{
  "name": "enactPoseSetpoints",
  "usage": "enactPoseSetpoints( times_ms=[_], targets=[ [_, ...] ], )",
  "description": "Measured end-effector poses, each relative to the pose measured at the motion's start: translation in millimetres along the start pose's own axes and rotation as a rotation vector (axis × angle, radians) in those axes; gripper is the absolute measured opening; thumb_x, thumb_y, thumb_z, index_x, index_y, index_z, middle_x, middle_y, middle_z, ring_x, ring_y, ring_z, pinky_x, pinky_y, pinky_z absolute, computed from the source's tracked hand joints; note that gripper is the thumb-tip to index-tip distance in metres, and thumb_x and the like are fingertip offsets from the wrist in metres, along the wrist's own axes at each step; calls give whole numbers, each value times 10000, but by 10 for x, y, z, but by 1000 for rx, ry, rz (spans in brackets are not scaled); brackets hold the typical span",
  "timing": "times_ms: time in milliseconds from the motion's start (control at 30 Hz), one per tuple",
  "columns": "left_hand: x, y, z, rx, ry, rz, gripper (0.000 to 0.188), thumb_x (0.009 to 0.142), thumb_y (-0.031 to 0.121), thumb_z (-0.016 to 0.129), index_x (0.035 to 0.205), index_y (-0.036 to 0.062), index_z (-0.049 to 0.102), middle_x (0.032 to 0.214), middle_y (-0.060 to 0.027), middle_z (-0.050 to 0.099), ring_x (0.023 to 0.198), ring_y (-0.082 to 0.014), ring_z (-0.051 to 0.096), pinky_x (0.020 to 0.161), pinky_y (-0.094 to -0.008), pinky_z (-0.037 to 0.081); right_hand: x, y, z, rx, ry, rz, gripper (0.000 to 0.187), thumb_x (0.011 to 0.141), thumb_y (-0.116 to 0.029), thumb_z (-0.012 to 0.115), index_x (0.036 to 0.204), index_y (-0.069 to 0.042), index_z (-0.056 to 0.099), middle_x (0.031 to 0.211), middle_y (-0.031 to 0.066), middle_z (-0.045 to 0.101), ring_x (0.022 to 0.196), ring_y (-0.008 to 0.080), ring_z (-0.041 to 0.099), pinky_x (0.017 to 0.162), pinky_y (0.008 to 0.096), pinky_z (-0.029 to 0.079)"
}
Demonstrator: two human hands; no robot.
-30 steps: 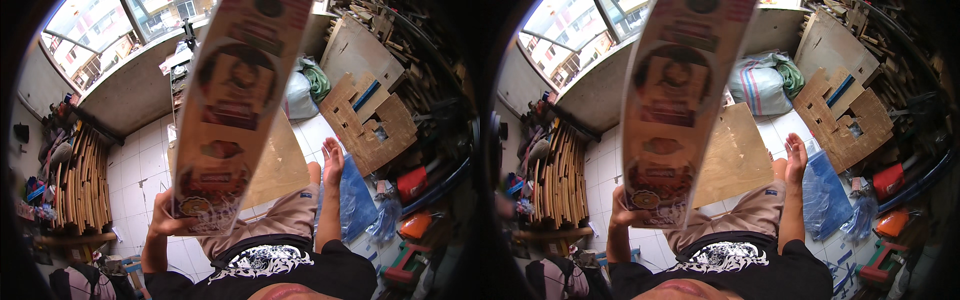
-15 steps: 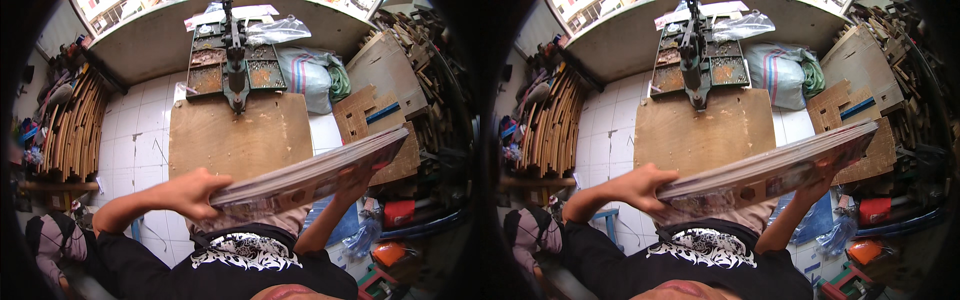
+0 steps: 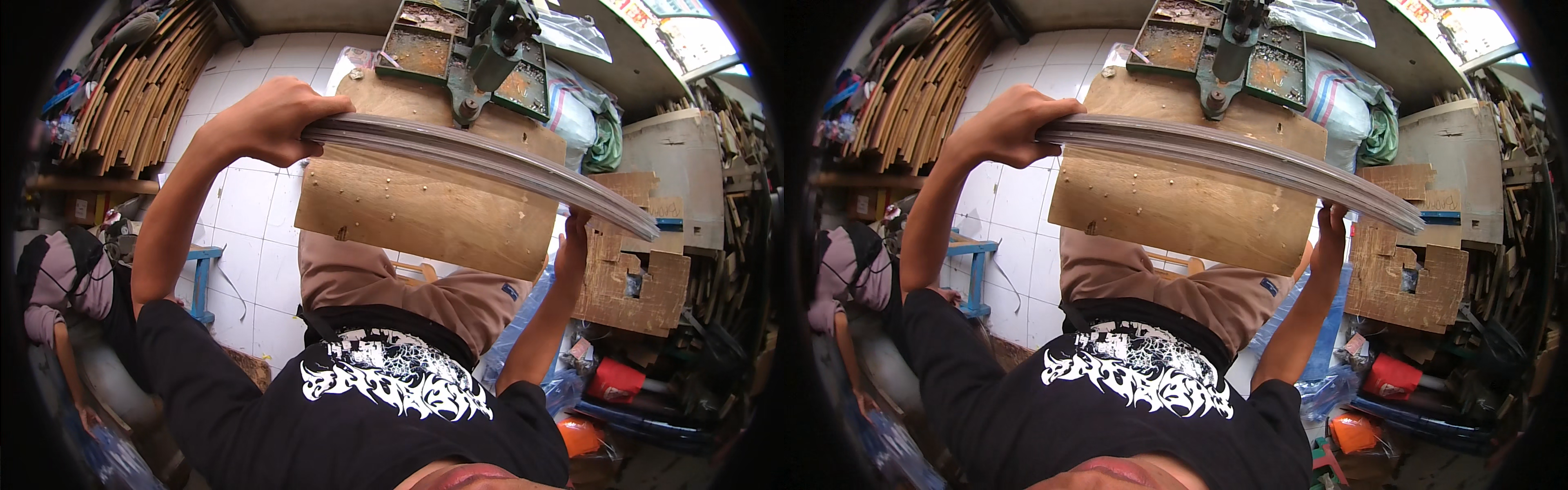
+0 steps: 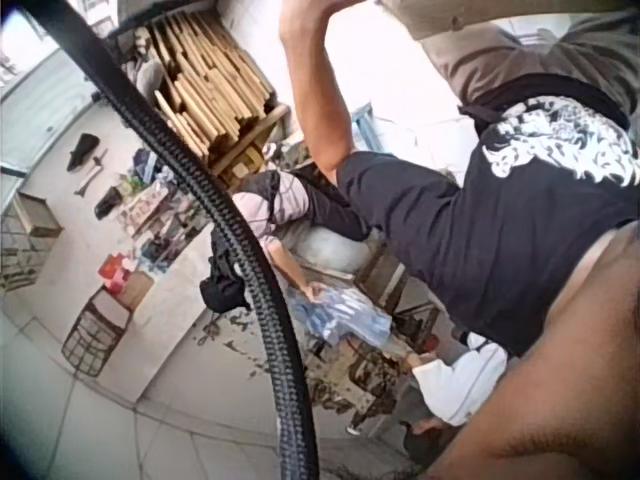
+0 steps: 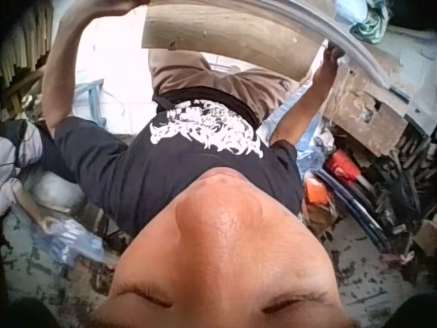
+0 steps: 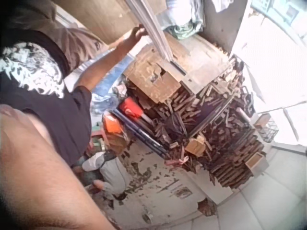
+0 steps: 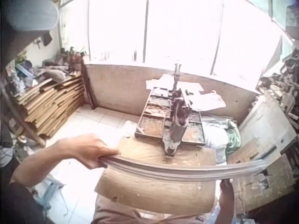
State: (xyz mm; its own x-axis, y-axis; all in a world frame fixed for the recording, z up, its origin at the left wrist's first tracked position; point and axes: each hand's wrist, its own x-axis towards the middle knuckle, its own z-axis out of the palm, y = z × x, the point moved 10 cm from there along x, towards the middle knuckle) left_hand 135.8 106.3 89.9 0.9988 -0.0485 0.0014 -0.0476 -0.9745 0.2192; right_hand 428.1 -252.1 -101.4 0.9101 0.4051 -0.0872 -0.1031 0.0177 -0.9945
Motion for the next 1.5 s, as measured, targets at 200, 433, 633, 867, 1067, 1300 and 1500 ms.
enactPoseSetpoints(
  times_ms=[200,433,633,867,1067,1300,1500],
  targets=[
    [11,-224,196,20,-25,-21,442,590,77,731,1013,64,605,719,-149,648,674,-342,641,607,-407,492,11,-3,324,-570,-106,-71,630,972,-267,554,1509,-82,283,1556,116,261,1426,243,265,1154,326,196],
    [47,-304,247,-39,-20,-49,411,596,83,711,990,87,592,669,-171,610,655,-386,603,583,-449,454,88,244,416,-619,-278,-122,521,958,-298,526,1409,-65,411,1455,166,340,1391,320,258,1138,399,220],
    [190,-350,223,-110,-48,-72,412,561,49,708,962,59,619,736,-167,647,680,-373,616,621,-403,489,147,70,378,-714,-219,-323,358,925,-198,565,1243,-39,524,1298,168,494,1241,334,423,1070,422,309],
    [241,-344,216,-130,-72,-126,449,543,49,726,972,69,596,705,-162,620,657,-372,600,582,-411,454,155,269,-197,-764,-172,-178,706,932,-89,602,1512,-4,209,1544,170,306,1436,252,277,1160,360,224],
    [272,-253,213,-153,-34,-166,424,531,28,702,943,71,608,666,-155,600,615,-368,583,563,-402,438,-75,-179,-1158,-171,267,-66,763,956,-366,597,1490,41,234,1536,230,269,1451,271,219,1181,355,166],
    [237,-140,148,-71,41,-211,437,549,27,706,965,56,574,784,-145,617,691,-369,588,603,-411,430,544,-703,-421,180,61,-383,830,969,-639,293,1453,36,292,1450,252,394,1350,331,386,1143,430,249],
    [119,-45,107,53,158,-231,449,589,54,700,1017,58,561,853,-120,607,747,-349,558,693,-405,410,451,-523,-282,315,101,-281,890,958,-677,128,1244,60,538,1123,228,638,1056,321,612,969,420,436]
  ],
)
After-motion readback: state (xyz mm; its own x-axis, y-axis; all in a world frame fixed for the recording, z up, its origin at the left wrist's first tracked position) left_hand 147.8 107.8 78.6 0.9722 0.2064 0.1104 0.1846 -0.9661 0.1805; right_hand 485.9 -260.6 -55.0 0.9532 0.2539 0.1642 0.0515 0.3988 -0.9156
